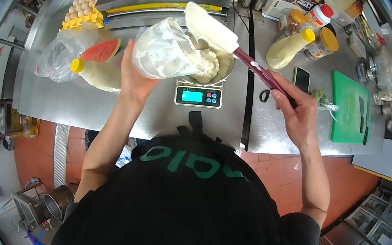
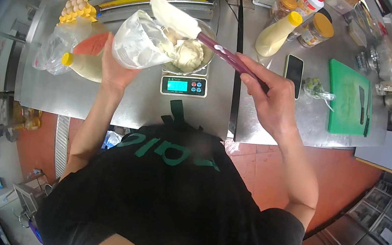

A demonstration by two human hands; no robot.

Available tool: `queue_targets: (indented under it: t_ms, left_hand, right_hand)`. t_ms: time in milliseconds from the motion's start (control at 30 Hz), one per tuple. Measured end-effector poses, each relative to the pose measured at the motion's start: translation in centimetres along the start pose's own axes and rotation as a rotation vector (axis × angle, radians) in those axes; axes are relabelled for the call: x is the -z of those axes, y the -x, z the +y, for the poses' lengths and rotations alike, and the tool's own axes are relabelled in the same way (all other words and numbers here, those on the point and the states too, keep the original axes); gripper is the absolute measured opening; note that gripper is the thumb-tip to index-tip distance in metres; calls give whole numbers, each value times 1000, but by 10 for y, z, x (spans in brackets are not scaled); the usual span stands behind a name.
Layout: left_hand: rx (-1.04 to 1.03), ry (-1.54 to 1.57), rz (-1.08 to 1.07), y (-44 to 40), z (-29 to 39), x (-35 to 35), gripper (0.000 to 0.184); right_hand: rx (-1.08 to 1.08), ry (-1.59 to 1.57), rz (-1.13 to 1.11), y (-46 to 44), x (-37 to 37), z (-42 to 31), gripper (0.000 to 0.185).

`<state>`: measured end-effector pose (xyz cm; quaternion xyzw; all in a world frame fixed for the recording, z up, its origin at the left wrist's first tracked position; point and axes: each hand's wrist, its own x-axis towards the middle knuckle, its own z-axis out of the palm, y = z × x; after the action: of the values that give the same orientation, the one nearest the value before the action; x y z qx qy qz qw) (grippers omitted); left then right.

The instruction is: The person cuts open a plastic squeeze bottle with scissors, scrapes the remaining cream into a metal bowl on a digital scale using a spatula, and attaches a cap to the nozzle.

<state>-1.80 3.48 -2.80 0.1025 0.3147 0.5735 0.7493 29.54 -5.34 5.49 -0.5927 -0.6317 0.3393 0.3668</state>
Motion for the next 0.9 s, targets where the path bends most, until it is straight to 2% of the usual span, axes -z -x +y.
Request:
queue_targets:
  t_ms: [167, 233, 267, 333, 367, 467, 600, 667, 800, 867, 900]
  left_hand:
    - [-25, -100, 15, 2, 5, -10, 63]
    - [2, -131, 16, -1, 6, -9, 63]
    - [8, -135, 16, -2, 6, -9, 63]
    - [35, -180, 44, -3, 8, -13, 61]
    - [42, -184, 41, -6, 9, -12, 61]
    - [37, -193, 31, -12, 14, -6, 55]
    - [-49, -190, 91, -14, 21, -9, 44]
    - [-78, -189, 136, -12, 24, -14, 41]
    - [-110, -290, 164, -12, 27, -25, 38]
    - [-115, -315, 178, -13, 28, -26, 38]
    - [-115, -314, 171, -15, 30, -25, 39]
  right_hand:
    - [58, 89, -113, -14, -3, -2, 32]
    - [225, 261, -159, -20, -5, -7, 34]
    - [219, 259, -156, -24, -5, -9, 34]
    - [544, 661, -61, -35, -1, -14, 42]
    - [536, 661, -57, -39, 0, -14, 42]
    - [814, 901, 54, -53, 1, -12, 63]
    - [793, 903, -1, -56, 0, -6, 59]
    - [663, 839, -114, -52, -2, -4, 57]
    - [558, 745, -201, -54, -10, 6, 47]
    - [483, 460, -251, -59, -10, 19, 38]
    - [483, 459, -251, -59, -11, 21, 38]
